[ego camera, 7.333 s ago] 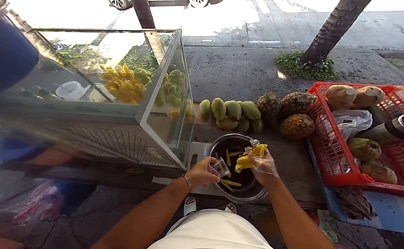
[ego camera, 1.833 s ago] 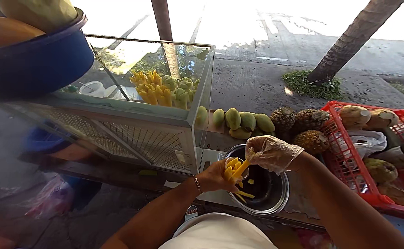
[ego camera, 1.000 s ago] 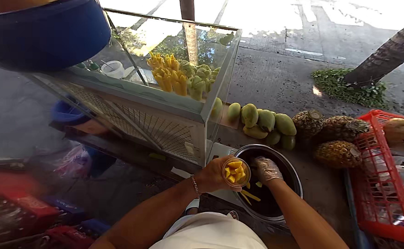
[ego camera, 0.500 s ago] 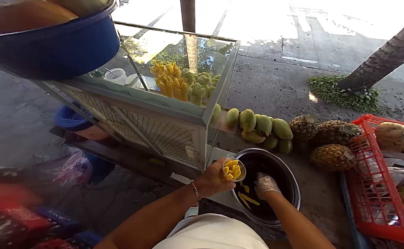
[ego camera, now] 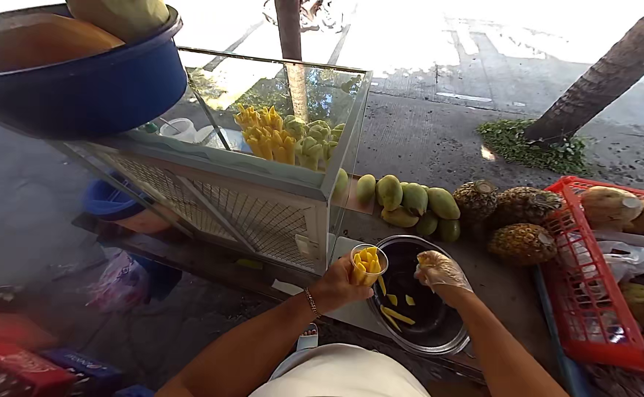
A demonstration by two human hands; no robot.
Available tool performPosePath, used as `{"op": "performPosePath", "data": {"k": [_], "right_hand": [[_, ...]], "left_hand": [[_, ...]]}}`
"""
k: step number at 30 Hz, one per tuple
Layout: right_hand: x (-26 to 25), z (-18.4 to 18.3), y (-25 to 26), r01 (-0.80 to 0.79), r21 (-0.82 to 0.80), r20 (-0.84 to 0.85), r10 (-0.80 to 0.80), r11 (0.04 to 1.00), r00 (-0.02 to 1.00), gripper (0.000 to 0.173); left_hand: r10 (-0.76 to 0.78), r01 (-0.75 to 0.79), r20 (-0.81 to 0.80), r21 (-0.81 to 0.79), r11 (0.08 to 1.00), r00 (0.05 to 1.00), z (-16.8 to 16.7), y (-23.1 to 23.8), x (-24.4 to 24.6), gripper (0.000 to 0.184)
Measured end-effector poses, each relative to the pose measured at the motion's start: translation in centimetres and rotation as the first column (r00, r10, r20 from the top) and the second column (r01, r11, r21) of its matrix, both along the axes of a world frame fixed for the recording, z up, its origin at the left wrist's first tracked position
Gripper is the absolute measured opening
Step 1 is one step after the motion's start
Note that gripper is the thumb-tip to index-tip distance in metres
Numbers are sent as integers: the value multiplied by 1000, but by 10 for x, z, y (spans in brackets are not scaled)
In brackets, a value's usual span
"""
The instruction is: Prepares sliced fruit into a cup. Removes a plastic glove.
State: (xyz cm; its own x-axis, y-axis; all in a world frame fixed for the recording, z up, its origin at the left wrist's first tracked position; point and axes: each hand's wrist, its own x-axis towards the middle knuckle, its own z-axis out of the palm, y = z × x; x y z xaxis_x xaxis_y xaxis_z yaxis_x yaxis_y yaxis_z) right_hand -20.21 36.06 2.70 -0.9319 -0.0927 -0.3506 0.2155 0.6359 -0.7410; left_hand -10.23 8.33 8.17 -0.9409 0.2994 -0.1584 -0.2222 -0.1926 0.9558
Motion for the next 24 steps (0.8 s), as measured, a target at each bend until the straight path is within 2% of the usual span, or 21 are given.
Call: {"op": "performPosePath", "data": {"k": [2,6,8,10,11,12,15,18,20,22,23,24], "right_hand": [[-4,48,-9,42,-122,-149,-60,992,987,19],[17,131,-27,-41,-242,-461,-77,970,884,17],[36,158,-41,-100,-344,-552,-115,933,826,27],[54,175,-54,-119,-361,-595,-130,925,793,43],[60,178,-59,-142,-363,-622,-126,921,773,47],[64,176,-62,-185,-361,-664,-112,914,739,44],[68,166,-67,-352,-283,-794,-11,892,608,22],[72,161,-70,-401,-157,-868,67,903,492,13],[77,159,-72,-435,-206,-854,57,877,518,13],[83,156,-75,-487,-444,-741,-4,752,671,14],[84,153,-75,-504,-476,-726,1,721,688,13],[84,149,-74,-532,-353,-791,58,770,609,12]], "left_hand": [[13,-19,-77,-68,998,997,0,0,-3,66],[34,-63,-338,-74,995,940,-4,1,-7,60],[47,-68,-430,-33,997,902,-7,2,-9,58],[41,-40,-465,12,999,885,-10,2,-12,57],[26,-18,-472,20,1000,881,-11,2,-13,57],[9,3,-475,26,1000,880,-11,2,-14,56],[-42,87,-426,87,992,904,-7,2,-13,53],[-108,192,-362,206,960,926,-4,0,-11,51],[-139,223,-300,268,937,944,-4,0,-9,49],[-167,258,-276,339,905,947,-6,0,-7,48],[-181,280,-279,374,884,943,-7,1,-7,48],[-196,303,-285,404,863,938,-8,1,-6,47]]}}
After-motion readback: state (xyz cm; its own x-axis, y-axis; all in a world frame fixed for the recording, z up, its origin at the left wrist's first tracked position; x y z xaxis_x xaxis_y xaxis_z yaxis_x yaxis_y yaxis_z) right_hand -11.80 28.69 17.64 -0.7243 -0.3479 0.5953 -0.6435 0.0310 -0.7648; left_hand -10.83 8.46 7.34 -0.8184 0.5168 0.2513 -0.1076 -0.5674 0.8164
